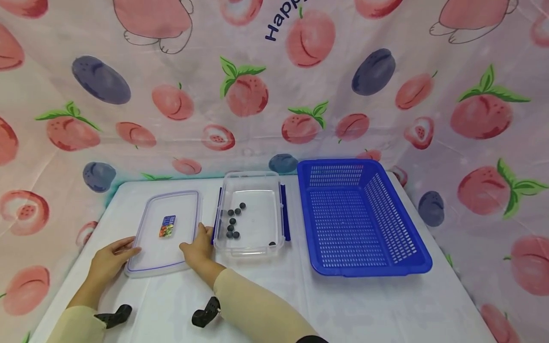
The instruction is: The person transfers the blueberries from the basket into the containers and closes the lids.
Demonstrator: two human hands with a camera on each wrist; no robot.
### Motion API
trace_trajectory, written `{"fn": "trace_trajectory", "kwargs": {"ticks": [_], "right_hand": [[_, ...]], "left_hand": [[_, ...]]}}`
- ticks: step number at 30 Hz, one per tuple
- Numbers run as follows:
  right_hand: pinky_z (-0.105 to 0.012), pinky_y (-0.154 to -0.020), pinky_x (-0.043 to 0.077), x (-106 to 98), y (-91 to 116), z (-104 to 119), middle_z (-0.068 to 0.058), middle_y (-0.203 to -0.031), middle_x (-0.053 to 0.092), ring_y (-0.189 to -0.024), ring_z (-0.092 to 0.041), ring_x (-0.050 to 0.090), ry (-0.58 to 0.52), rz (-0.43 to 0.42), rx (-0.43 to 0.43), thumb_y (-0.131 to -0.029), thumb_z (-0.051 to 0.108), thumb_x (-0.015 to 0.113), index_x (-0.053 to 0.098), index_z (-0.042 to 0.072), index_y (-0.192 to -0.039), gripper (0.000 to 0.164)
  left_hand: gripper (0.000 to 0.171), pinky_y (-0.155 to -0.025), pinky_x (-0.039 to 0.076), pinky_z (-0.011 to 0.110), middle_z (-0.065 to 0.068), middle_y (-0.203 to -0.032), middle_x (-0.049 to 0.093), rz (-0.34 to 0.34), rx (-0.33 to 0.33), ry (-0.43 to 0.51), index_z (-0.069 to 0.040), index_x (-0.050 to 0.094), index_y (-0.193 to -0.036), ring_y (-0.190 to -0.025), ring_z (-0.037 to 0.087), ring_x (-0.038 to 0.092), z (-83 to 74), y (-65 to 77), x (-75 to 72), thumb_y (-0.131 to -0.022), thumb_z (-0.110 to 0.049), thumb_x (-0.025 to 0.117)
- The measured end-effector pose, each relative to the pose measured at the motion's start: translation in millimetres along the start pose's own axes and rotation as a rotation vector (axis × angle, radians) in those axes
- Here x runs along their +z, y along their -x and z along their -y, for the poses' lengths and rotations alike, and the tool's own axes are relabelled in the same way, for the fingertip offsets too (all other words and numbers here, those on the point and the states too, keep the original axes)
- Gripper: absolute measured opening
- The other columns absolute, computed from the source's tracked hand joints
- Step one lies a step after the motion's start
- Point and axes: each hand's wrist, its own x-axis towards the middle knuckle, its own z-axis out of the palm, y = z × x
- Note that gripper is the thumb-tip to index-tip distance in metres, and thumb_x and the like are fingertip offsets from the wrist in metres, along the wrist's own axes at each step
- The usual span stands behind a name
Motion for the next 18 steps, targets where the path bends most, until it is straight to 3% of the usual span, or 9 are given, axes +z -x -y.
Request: {"fn": "trace_trajectory", "kwargs": {"ticks": [6,18], "right_hand": [[-0.038,-0.106,0.044,-1,0,0,-0.007,-0.122,0.044,-0.115,-0.025,0.052,-0.063,0.007,-0.002,-0.072,-0.004,0.074,0.047,-0.002,-0.14,0.074],[-0.038,-0.101,0.047,-4,8,8,-0.009,-0.119,0.048,-0.113,-0.026,0.052,-0.128,0.035,0.052,-0.071,-0.005,0.073,0.049,0.001,-0.14,0.073]], "left_hand": [[0.066,-0.109,0.033,0.056,0.022,-0.131,0.059,0.029,-0.007,0.032,-0.003,0.053,-0.14,-0.129,0.042,0.048,1.9,4.1,-2.2,-0.09,-0.043,0.07],[0.071,-0.115,0.028,0.05,0.02,-0.146,0.044,0.03,-0.106,0.173,-0.007,0.047,-0.145,-0.145,0.036,0.029,1.2,16.4,-9.7,-0.088,-0.043,0.071]]}}
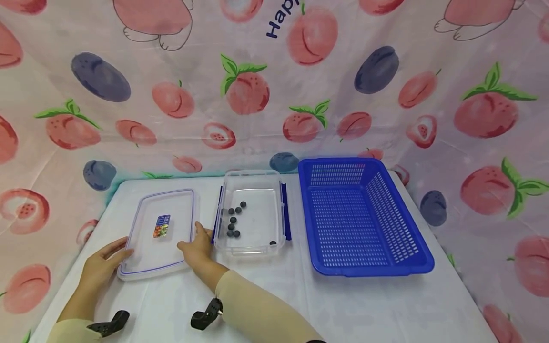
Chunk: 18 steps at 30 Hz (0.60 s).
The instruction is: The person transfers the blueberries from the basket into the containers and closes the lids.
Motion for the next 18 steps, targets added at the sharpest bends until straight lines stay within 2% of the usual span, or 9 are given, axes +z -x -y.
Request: {"fn": "trace_trajectory", "kwargs": {"ticks": [2,4,5,7,9,11,14,18], "right_hand": [[-0.036,-0.098,0.048,-1,3,3,-0.009,-0.116,0.049,-0.109,-0.023,0.052,0.019,0.01,-0.004,-0.07,-0.005,0.074,0.05,0.0,-0.139,0.073],[-0.032,-0.094,0.049,-3,6,5,-0.008,-0.113,0.05,-0.103,-0.02,0.052,0.054,0.023,-0.016,-0.07,-0.004,0.074,0.051,-0.001,-0.138,0.073],[-0.03,-0.091,0.049,-4,7,5,-0.007,-0.111,0.051,-0.1,-0.018,0.051,0.07,0.029,-0.021,-0.069,-0.004,0.074,0.051,-0.001,-0.138,0.073],[-0.026,-0.086,0.048,-6,11,6,-0.004,-0.11,0.051,-0.096,-0.014,0.049,0.088,0.045,-0.032,-0.068,-0.005,0.074,0.052,0.0,-0.138,0.073],[-0.023,-0.082,0.046,-8,13,7,-0.002,-0.11,0.051,-0.094,-0.011,0.047,0.09,0.064,-0.043,-0.068,-0.005,0.074,0.051,0.001,-0.139,0.075],[-0.021,-0.08,0.046,-10,16,8,0.0,-0.112,0.051,-0.093,-0.01,0.047,0.082,0.085,-0.054,-0.069,-0.005,0.075,0.051,0.001,-0.14,0.076],[-0.019,-0.078,0.046,-15,21,11,0.0,-0.115,0.05,-0.094,-0.008,0.046,0.074,0.129,-0.087,-0.071,-0.003,0.078,0.048,0.002,-0.143,0.078],[-0.017,-0.076,0.046,-26,29,15,-0.001,-0.118,0.048,-0.093,-0.007,0.045,0.087,0.2,-0.128,-0.075,0.001,0.08,0.045,0.007,-0.146,0.08]], "left_hand": [[0.073,-0.113,0.032,0.044,0.019,-0.148,0.043,0.01,-0.01,0.009,-0.008,0.046,-0.146,-0.145,0.035,0.027,-0.7,2.0,-4.5,-0.088,-0.045,0.071],[0.074,-0.105,0.04,0.031,0.018,-0.149,0.042,0.018,-0.016,0.008,-0.01,0.045,-0.147,-0.143,0.031,0.032,-0.7,5.0,-8.6,-0.089,-0.046,0.07],[0.074,-0.098,0.043,0.025,0.017,-0.149,0.042,0.021,-0.017,0.01,-0.01,0.045,-0.148,-0.138,0.026,0.04,-0.4,6.6,-10.3,-0.088,-0.046,0.07],[0.074,-0.083,0.044,0.013,0.013,-0.149,0.045,0.019,-0.017,0.012,-0.012,0.045,-0.148,-0.121,0.008,0.052,1.0,10.1,-13.4,-0.088,-0.046,0.071],[0.072,-0.073,0.045,0.008,-0.003,-0.14,0.056,0.012,-0.018,0.044,-0.014,0.047,-0.147,-0.1,-0.009,0.054,3.1,14.4,-15.4,-0.087,-0.043,0.074],[0.071,-0.071,0.045,0.007,-0.023,-0.123,0.061,0.005,-0.007,0.083,-0.015,0.048,-0.146,-0.086,-0.02,0.049,5.2,18.2,-17.2,-0.086,-0.041,0.075],[0.066,-0.072,0.045,0.006,-0.043,-0.097,0.052,-0.008,0.02,0.155,-0.019,0.051,-0.145,-0.082,-0.02,0.052,7.4,24.9,-18.9,-0.086,-0.036,0.077],[0.061,-0.072,0.043,0.005,-0.046,-0.094,0.051,-0.037,0.079,0.184,-0.021,0.054,-0.143,-0.083,-0.018,0.055,6.5,33.9,-20.2,-0.087,-0.032,0.076]]}}
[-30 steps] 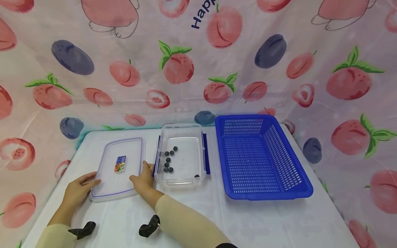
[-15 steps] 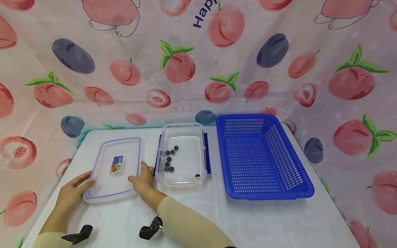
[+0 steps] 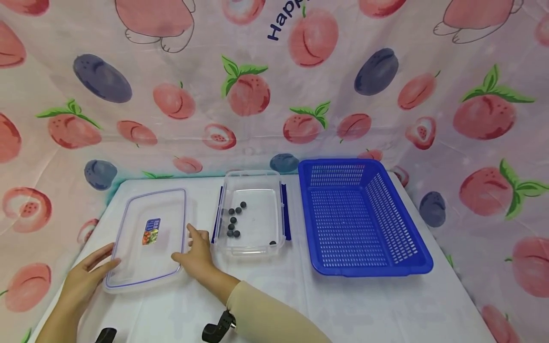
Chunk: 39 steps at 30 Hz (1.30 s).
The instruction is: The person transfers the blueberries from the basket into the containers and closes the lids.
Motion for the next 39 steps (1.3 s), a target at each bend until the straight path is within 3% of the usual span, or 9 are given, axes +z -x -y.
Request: {"fn": "trace_trajectory", "kwargs": {"ticks": [3,9,15,21,26,33,39], "right_hand": [[-0.016,-0.074,0.046,-7,7,4,-0.003,-0.119,0.047,-0.092,-0.008,0.046,0.011,0.038,-0.029,-0.077,0.003,0.08,0.044,0.01,-0.148,0.079],[-0.016,-0.075,0.046,-20,18,18,-0.007,-0.12,0.045,-0.092,-0.009,0.047,0.024,0.071,-0.092,-0.079,0.005,0.08,0.043,0.014,-0.149,0.08],[-0.02,-0.08,0.047,-38,24,27,-0.007,-0.121,0.045,-0.093,-0.009,0.046,0.044,0.088,-0.136,-0.08,0.006,0.079,0.046,0.018,-0.148,0.077],[-0.024,-0.08,0.049,-58,29,28,-0.009,-0.12,0.046,-0.091,-0.011,0.048,0.069,0.097,-0.144,-0.079,0.007,0.081,0.05,0.02,-0.145,0.074],[-0.022,-0.081,0.05,-73,31,29,-0.013,-0.118,0.046,-0.09,-0.013,0.048,0.068,0.083,-0.146,-0.078,0.005,0.081,0.052,0.019,-0.144,0.073],[-0.026,-0.082,0.049,-93,33,29,-0.014,-0.119,0.047,-0.091,-0.015,0.047,0.044,0.019,-0.124,-0.079,0.004,0.079,0.052,0.016,-0.143,0.071],[-0.022,-0.08,0.048,-115,31,27,-0.015,-0.122,0.05,-0.092,-0.017,0.048,0.057,-0.036,-0.135,-0.078,0.004,0.079,0.054,0.018,-0.143,0.071]], "left_hand": [[0.06,-0.071,0.044,0.005,-0.044,-0.097,0.052,-0.005,0.029,0.024,-0.021,0.053,-0.143,-0.083,-0.016,0.056,-3.9,5.9,-0.3,-0.088,-0.028,0.075],[0.059,-0.067,0.047,0.008,-0.034,-0.104,0.056,0.021,0.049,0.172,-0.024,0.054,-0.143,-0.081,-0.01,0.061,-16.7,17.0,-1.6,-0.088,-0.018,0.076],[0.058,-0.067,0.047,0.009,-0.03,-0.107,0.057,0.041,0.07,0.229,-0.024,0.055,-0.141,-0.079,-0.008,0.063,-32.6,26.6,1.8,-0.088,-0.014,0.075],[0.059,-0.067,0.045,0.01,-0.028,-0.11,0.057,0.038,0.091,0.197,-0.021,0.055,-0.141,-0.079,-0.007,0.064,-47.2,36.6,13.2,-0.087,-0.017,0.077],[0.06,-0.067,0.046,0.01,-0.027,-0.113,0.055,0.024,0.112,0.126,-0.018,0.054,-0.142,-0.081,-0.007,0.063,-57.9,41.0,23.4,-0.087,-0.019,0.077],[0.063,-0.067,0.047,0.013,-0.028,-0.116,0.052,0.007,0.099,0.032,-0.019,0.053,-0.143,-0.086,-0.008,0.06,-76.7,46.2,43.7,-0.086,-0.028,0.078],[0.067,-0.069,0.045,0.014,-0.015,-0.13,0.053,0.023,0.089,-0.002,-0.024,0.051,-0.145,-0.092,-0.007,0.056,-90.1,47.3,62.8,-0.085,-0.034,0.078]]}}
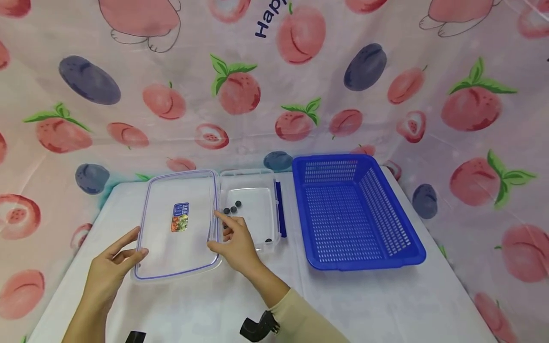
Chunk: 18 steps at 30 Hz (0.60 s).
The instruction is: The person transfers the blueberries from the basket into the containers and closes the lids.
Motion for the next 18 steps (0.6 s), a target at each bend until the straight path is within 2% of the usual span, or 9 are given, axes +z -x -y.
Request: {"fn": "trace_trajectory", "kwargs": {"ticks": [4,11,14,18], "right_hand": [[-0.018,-0.077,0.047,-15,-2,0,-0.015,-0.121,0.051,-0.091,-0.018,0.048,0.007,-0.042,0.008,-0.078,0.001,0.077,0.056,0.018,-0.141,0.069],[-0.021,-0.079,0.048,-37,-3,-4,-0.012,-0.119,0.053,-0.092,-0.019,0.048,0.037,-0.115,0.027,-0.079,0.001,0.075,0.057,0.02,-0.14,0.066],[-0.022,-0.079,0.048,-45,-3,-7,-0.011,-0.119,0.053,-0.093,-0.02,0.049,0.047,-0.137,0.036,-0.079,0.002,0.075,0.057,0.02,-0.14,0.065],[-0.024,-0.08,0.048,-54,-3,-11,-0.011,-0.118,0.053,-0.094,-0.021,0.049,0.054,-0.161,0.038,-0.079,0.003,0.074,0.058,0.019,-0.139,0.064]], "left_hand": [[0.071,-0.074,0.046,0.014,-0.003,-0.143,0.049,0.057,-0.017,0.012,-0.029,0.048,-0.147,-0.099,-0.004,0.054,-9.3,-1.4,13.3,-0.084,-0.036,0.079],[0.074,-0.081,0.046,0.015,-0.001,-0.149,0.045,0.129,-0.001,0.019,-0.028,0.046,-0.148,-0.12,0.016,0.05,-21.3,-2.3,35.2,-0.083,-0.039,0.079],[0.073,-0.086,0.048,0.021,0.004,-0.149,0.046,0.14,0.022,0.02,-0.027,0.048,-0.147,-0.12,0.025,0.055,-24.3,-3.3,43.5,-0.083,-0.04,0.079],[0.071,-0.093,0.051,0.035,0.01,-0.146,0.048,0.156,0.048,0.032,-0.025,0.051,-0.145,-0.115,0.031,0.061,-24.4,-4.3,54.4,-0.082,-0.04,0.08]]}}
